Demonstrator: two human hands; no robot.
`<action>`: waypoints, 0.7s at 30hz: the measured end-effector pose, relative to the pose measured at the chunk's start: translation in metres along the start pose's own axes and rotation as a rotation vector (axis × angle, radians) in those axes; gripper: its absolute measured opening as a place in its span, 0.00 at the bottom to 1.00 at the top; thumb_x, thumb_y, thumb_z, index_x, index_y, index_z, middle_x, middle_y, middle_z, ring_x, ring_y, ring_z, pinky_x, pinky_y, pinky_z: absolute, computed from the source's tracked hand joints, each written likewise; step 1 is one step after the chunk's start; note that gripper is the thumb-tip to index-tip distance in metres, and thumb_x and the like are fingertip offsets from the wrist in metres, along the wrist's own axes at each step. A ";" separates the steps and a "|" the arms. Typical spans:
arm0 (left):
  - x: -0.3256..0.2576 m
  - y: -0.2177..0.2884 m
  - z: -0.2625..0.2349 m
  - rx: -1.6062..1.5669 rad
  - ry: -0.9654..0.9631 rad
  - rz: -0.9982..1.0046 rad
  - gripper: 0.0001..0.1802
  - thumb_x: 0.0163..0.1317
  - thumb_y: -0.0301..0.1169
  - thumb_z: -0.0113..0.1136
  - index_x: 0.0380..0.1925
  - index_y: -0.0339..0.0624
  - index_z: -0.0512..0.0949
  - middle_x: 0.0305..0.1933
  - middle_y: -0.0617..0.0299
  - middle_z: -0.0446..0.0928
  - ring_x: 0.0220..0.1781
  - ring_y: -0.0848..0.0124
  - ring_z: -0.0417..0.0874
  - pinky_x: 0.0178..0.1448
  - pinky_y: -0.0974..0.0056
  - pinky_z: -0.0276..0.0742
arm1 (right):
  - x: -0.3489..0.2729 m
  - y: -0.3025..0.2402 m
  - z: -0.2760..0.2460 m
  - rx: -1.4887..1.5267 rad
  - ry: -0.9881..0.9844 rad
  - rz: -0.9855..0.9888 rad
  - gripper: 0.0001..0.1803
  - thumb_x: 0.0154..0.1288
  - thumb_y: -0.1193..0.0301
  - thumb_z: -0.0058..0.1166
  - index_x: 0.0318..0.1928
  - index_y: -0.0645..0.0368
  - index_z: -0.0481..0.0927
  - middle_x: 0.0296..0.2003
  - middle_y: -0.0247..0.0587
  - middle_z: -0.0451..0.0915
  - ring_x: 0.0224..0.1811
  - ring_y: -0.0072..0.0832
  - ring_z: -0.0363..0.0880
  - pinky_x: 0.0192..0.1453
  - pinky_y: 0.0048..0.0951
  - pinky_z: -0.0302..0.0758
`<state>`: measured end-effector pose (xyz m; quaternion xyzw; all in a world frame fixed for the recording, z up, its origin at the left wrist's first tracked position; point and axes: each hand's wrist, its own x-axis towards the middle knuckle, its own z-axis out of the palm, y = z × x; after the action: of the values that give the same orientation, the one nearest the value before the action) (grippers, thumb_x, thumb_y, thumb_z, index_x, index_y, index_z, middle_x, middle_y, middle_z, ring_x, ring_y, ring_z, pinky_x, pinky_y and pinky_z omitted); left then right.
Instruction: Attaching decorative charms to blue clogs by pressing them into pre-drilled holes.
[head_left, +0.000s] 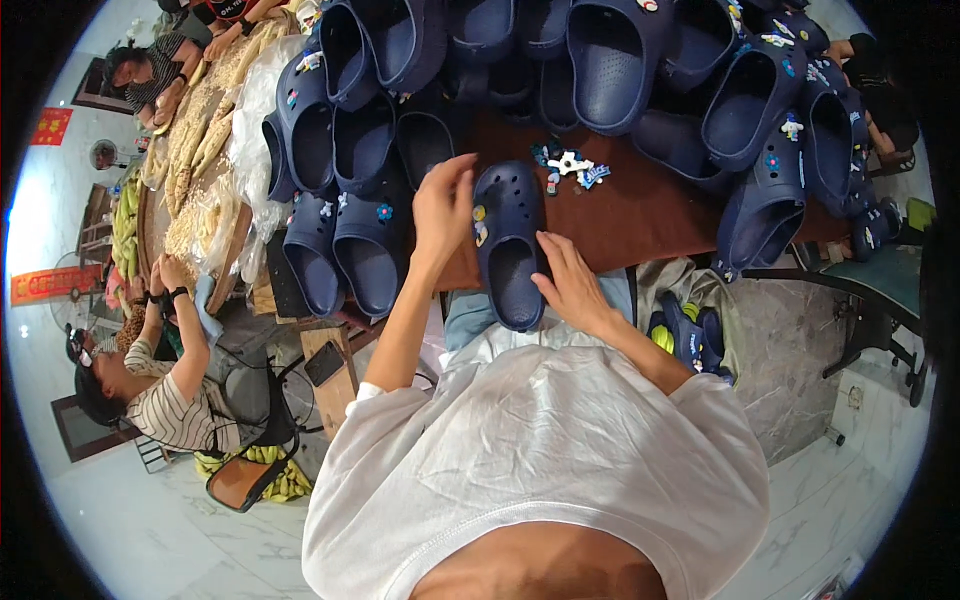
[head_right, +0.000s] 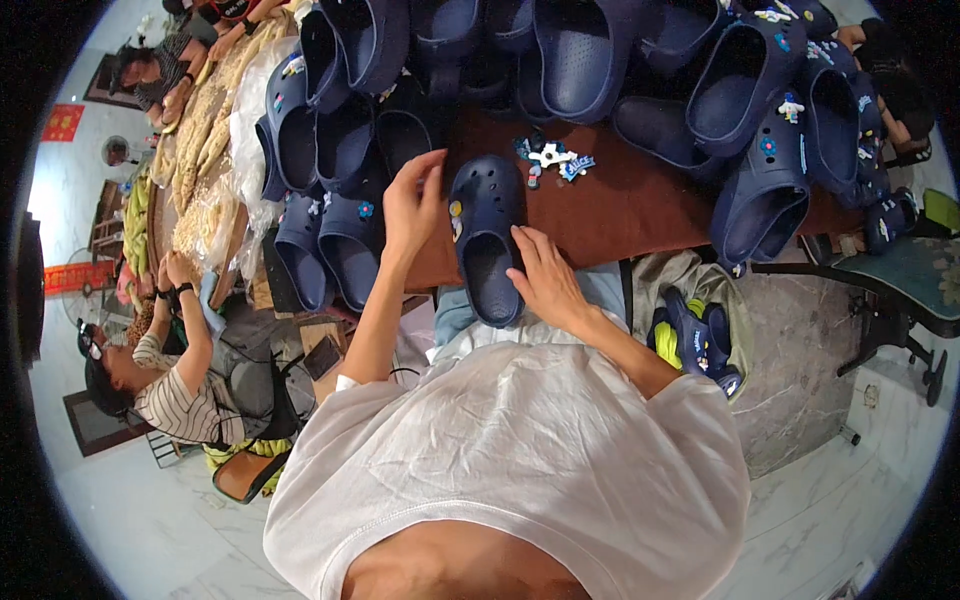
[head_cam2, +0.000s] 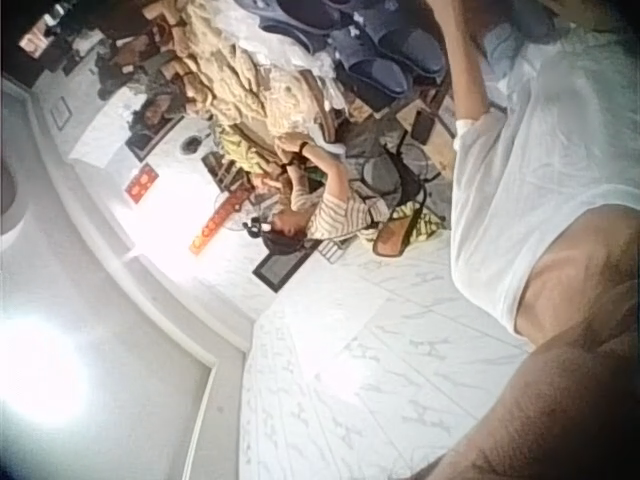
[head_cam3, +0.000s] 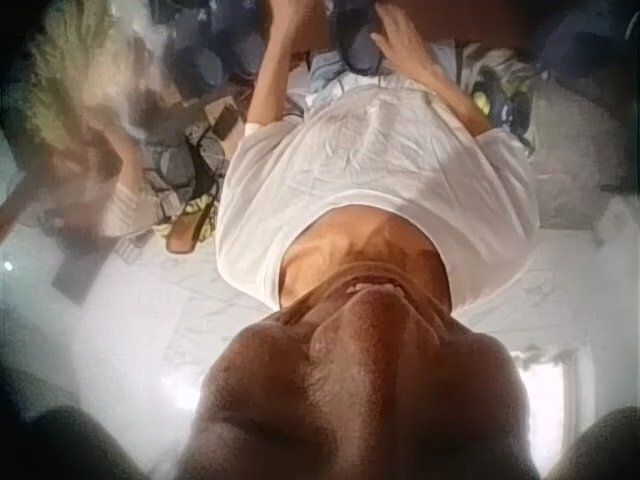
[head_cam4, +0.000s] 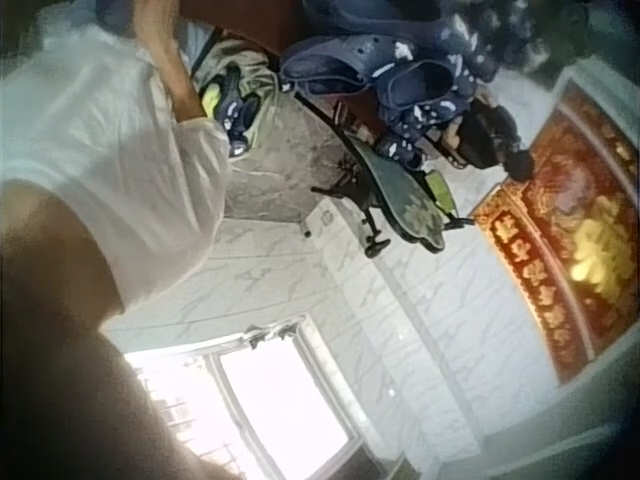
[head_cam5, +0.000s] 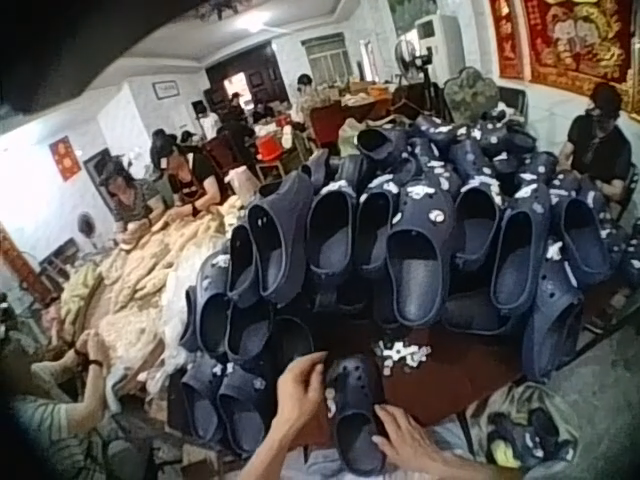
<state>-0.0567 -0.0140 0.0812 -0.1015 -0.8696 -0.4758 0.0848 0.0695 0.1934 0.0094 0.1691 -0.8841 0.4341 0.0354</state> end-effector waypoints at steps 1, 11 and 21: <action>-0.013 -0.012 -0.006 -0.013 0.037 -0.049 0.13 0.69 0.26 0.56 0.51 0.34 0.82 0.48 0.47 0.83 0.52 0.54 0.85 0.57 0.60 0.78 | -0.002 -0.002 -0.002 0.013 -0.018 0.014 0.35 0.69 0.69 0.57 0.72 0.66 0.59 0.64 0.58 0.65 0.64 0.56 0.69 0.66 0.48 0.70; -0.098 -0.032 0.046 0.148 0.004 -0.102 0.30 0.77 0.42 0.47 0.69 0.29 0.65 0.69 0.36 0.66 0.71 0.43 0.67 0.73 0.50 0.61 | 0.022 -0.016 -0.008 -0.075 0.083 -0.082 0.33 0.65 0.71 0.59 0.69 0.64 0.64 0.64 0.54 0.66 0.65 0.52 0.69 0.65 0.47 0.73; -0.095 -0.038 0.069 0.258 0.183 0.106 0.23 0.76 0.37 0.46 0.63 0.33 0.71 0.61 0.40 0.71 0.62 0.48 0.69 0.65 0.50 0.65 | 0.040 -0.018 -0.007 -0.140 -0.009 0.002 0.31 0.66 0.71 0.59 0.67 0.63 0.67 0.64 0.51 0.69 0.62 0.50 0.71 0.65 0.47 0.73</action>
<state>0.0216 0.0150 -0.0093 -0.0917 -0.9055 -0.3622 0.2012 0.0369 0.1782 0.0359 0.1673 -0.9127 0.3704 0.0429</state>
